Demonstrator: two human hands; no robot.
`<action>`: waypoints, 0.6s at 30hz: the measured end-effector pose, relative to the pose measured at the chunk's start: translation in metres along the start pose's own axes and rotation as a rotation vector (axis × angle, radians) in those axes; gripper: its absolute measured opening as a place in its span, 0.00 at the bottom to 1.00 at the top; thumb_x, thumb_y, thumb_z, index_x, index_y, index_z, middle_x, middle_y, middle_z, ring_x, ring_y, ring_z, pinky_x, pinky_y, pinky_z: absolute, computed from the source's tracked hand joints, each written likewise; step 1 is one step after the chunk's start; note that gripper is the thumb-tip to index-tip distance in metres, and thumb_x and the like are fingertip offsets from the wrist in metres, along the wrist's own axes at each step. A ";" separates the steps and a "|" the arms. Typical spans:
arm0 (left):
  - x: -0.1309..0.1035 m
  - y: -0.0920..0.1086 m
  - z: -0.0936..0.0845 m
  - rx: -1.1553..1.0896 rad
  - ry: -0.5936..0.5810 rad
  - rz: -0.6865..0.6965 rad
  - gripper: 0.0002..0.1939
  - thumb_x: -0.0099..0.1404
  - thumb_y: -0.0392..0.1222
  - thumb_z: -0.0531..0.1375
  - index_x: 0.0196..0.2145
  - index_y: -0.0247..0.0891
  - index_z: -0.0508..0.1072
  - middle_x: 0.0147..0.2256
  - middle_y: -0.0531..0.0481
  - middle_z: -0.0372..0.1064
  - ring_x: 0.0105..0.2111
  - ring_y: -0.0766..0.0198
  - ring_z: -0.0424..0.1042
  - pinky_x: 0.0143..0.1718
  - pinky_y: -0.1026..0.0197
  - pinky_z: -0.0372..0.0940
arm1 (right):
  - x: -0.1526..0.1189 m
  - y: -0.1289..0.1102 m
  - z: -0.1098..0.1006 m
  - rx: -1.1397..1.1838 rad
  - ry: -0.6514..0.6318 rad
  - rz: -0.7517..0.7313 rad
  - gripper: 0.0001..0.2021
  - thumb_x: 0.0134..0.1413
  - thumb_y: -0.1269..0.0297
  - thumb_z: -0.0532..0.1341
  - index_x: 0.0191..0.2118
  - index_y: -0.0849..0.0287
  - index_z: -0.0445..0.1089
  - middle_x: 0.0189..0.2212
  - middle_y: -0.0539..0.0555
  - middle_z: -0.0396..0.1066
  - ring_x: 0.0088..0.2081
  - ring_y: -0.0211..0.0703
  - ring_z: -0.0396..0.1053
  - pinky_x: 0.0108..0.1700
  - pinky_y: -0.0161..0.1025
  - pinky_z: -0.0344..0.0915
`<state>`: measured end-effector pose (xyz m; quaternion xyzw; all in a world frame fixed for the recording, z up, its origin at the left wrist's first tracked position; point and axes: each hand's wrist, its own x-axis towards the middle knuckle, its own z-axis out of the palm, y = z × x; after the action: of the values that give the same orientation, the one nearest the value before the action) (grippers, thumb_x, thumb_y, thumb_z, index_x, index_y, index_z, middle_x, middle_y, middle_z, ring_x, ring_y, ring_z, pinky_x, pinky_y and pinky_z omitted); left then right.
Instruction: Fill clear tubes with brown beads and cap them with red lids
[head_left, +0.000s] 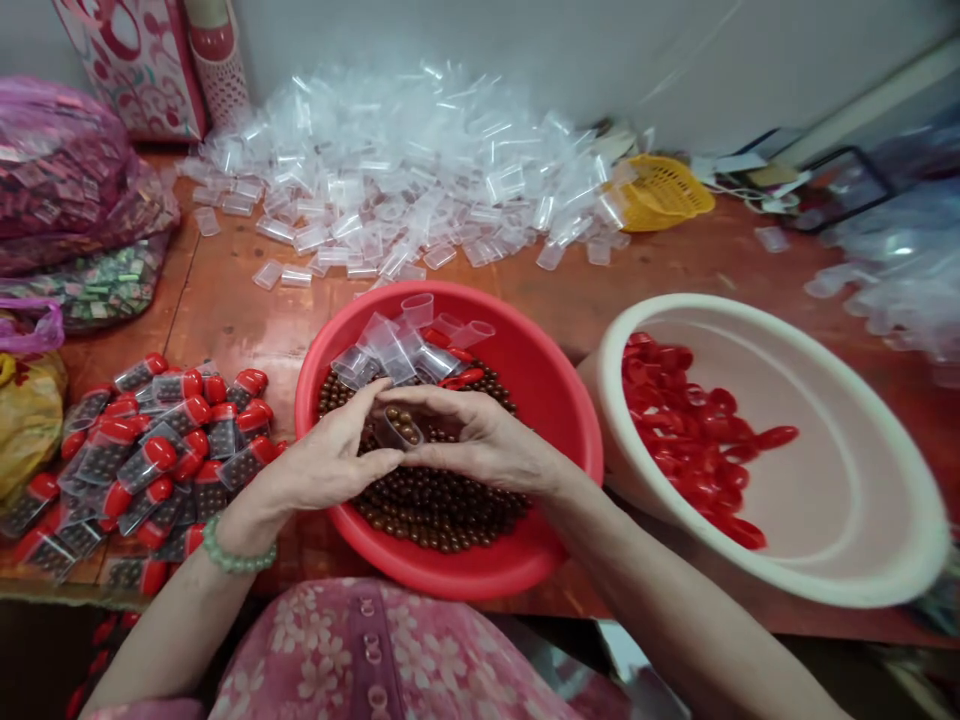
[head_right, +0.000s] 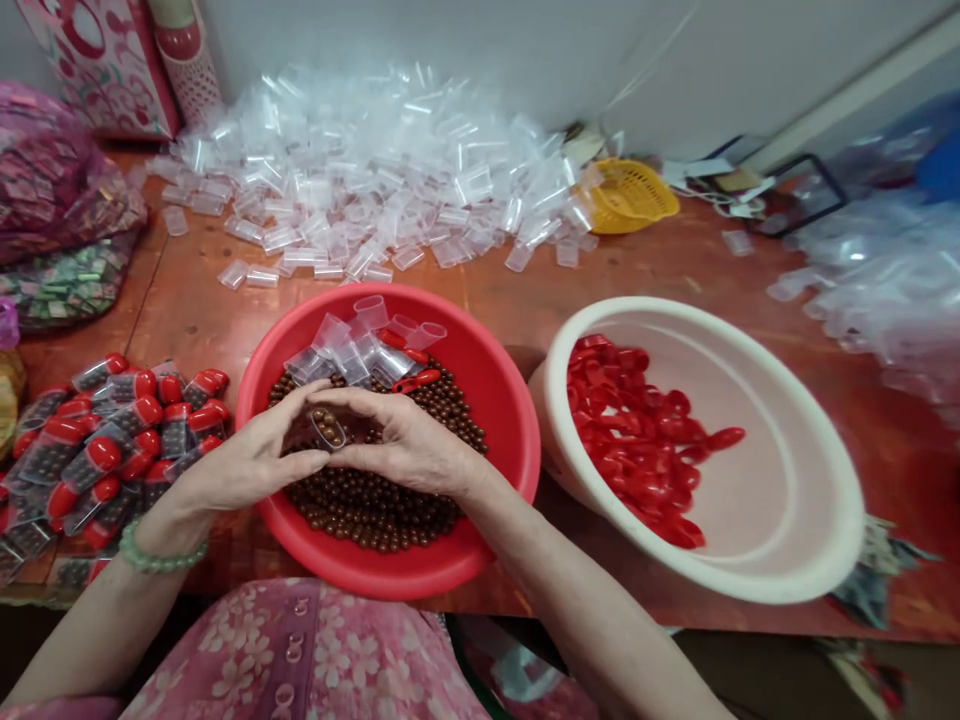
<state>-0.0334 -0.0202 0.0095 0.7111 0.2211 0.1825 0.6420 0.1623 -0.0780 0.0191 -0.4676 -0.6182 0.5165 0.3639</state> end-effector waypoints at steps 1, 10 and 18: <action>0.003 -0.001 0.003 -0.107 -0.014 -0.002 0.30 0.63 0.40 0.59 0.61 0.35 0.59 0.62 0.36 0.60 0.61 0.51 0.63 0.59 0.47 0.61 | -0.001 -0.002 -0.001 -0.001 0.001 -0.020 0.24 0.54 0.67 0.65 0.57 0.53 0.67 0.55 0.54 0.71 0.54 0.44 0.70 0.59 0.48 0.64; 0.014 0.001 0.016 -0.402 0.074 -0.080 0.23 0.63 0.40 0.62 0.55 0.36 0.69 0.53 0.44 0.71 0.52 0.56 0.70 0.57 0.54 0.61 | -0.011 0.000 -0.003 -0.123 0.195 -0.090 0.25 0.51 0.67 0.68 0.56 0.52 0.69 0.49 0.52 0.76 0.47 0.44 0.75 0.53 0.42 0.70; 0.014 -0.001 0.018 -0.442 0.219 -0.121 0.22 0.58 0.41 0.66 0.50 0.35 0.74 0.48 0.45 0.75 0.47 0.59 0.73 0.54 0.56 0.63 | -0.016 0.000 0.004 -0.172 0.404 -0.144 0.17 0.51 0.67 0.67 0.49 0.52 0.75 0.43 0.51 0.79 0.42 0.44 0.77 0.48 0.41 0.73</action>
<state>-0.0118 -0.0273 0.0063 0.5151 0.2860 0.2636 0.7638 0.1637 -0.0944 0.0191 -0.5457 -0.6063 0.3305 0.4748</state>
